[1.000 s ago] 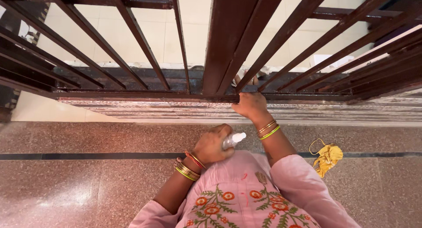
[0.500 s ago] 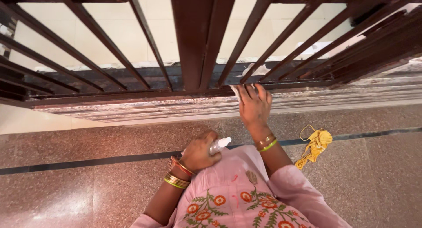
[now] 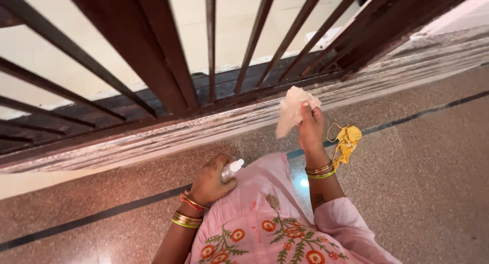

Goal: The person cleans a brown metal gate by spraying liquid from a small bottle onto the bars and wiping them with a white cloth. They work methodically along the lower horizontal bar and vertical bars, repeatedly spraying and wiping to remove dirt.

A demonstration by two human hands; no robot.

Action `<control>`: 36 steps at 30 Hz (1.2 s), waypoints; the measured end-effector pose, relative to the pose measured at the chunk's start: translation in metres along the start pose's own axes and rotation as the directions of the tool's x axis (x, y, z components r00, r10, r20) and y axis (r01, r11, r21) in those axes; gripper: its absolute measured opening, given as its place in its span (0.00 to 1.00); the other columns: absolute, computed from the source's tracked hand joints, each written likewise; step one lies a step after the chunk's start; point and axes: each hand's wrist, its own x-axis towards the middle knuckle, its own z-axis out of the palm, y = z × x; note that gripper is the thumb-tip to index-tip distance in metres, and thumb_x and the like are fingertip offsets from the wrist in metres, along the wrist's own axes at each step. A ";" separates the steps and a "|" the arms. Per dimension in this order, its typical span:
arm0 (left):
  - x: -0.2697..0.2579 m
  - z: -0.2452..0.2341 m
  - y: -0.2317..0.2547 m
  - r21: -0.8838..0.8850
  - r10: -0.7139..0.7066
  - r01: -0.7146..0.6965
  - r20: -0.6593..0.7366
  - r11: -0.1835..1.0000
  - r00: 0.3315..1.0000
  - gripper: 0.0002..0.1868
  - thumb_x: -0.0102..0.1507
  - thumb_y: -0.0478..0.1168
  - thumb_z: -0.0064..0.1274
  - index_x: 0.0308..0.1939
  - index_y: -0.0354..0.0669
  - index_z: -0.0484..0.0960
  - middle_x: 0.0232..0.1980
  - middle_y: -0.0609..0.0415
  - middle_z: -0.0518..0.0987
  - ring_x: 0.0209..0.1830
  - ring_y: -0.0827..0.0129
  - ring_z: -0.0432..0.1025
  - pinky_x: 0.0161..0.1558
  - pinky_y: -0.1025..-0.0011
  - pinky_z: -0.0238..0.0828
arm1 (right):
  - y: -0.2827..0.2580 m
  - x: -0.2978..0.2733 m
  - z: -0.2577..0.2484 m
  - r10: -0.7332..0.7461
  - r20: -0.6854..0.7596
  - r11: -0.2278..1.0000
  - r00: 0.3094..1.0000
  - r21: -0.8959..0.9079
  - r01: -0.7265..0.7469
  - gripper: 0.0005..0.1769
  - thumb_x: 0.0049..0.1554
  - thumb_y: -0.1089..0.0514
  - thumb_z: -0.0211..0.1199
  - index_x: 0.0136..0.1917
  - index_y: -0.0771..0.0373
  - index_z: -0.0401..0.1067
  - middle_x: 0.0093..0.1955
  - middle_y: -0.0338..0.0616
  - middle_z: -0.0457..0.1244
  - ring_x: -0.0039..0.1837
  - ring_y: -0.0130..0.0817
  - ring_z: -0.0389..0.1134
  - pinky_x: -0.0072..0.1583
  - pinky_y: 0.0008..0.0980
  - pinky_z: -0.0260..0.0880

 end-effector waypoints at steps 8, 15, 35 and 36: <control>0.002 -0.005 0.007 -0.019 -0.003 0.003 0.019 1.000 1.000 0.24 0.53 0.43 0.60 0.50 0.40 0.73 0.48 0.45 0.80 0.48 0.51 0.77 0.51 0.59 0.73 | -0.024 0.025 -0.019 0.366 -0.157 0.858 0.918 0.438 -0.267 0.27 0.67 0.42 0.43 0.70 0.60 0.61 0.58 0.45 0.67 0.55 0.35 0.72 0.59 0.42 0.77; -0.007 -0.004 0.002 0.027 -0.072 0.073 -0.057 0.997 0.996 0.26 0.52 0.45 0.61 0.50 0.41 0.73 0.45 0.44 0.81 0.45 0.48 0.77 0.48 0.57 0.73 | -0.035 0.055 -0.032 -0.185 -0.612 0.977 0.769 -0.031 0.211 0.28 0.67 0.42 0.47 0.74 0.57 0.57 0.66 0.43 0.62 0.67 0.33 0.65 0.70 0.42 0.70; -0.004 -0.007 0.002 0.090 -0.148 0.150 -0.031 0.985 0.988 0.26 0.52 0.47 0.60 0.51 0.44 0.72 0.46 0.45 0.81 0.44 0.50 0.78 0.45 0.57 0.74 | 0.016 -0.007 0.160 -0.195 0.813 -0.104 0.548 -0.573 0.813 0.45 0.48 0.31 0.65 0.68 0.63 0.71 0.75 0.61 0.55 0.78 0.55 0.47 0.73 0.60 0.43; -0.004 -0.007 0.002 0.085 -0.146 0.148 -0.029 0.985 0.989 0.26 0.52 0.46 0.60 0.51 0.44 0.72 0.45 0.45 0.81 0.44 0.49 0.78 0.45 0.56 0.74 | 0.022 -0.014 0.164 -0.127 0.800 -0.074 0.586 -0.597 0.799 0.42 0.47 0.32 0.66 0.65 0.62 0.71 0.74 0.58 0.55 0.79 0.54 0.46 0.74 0.60 0.44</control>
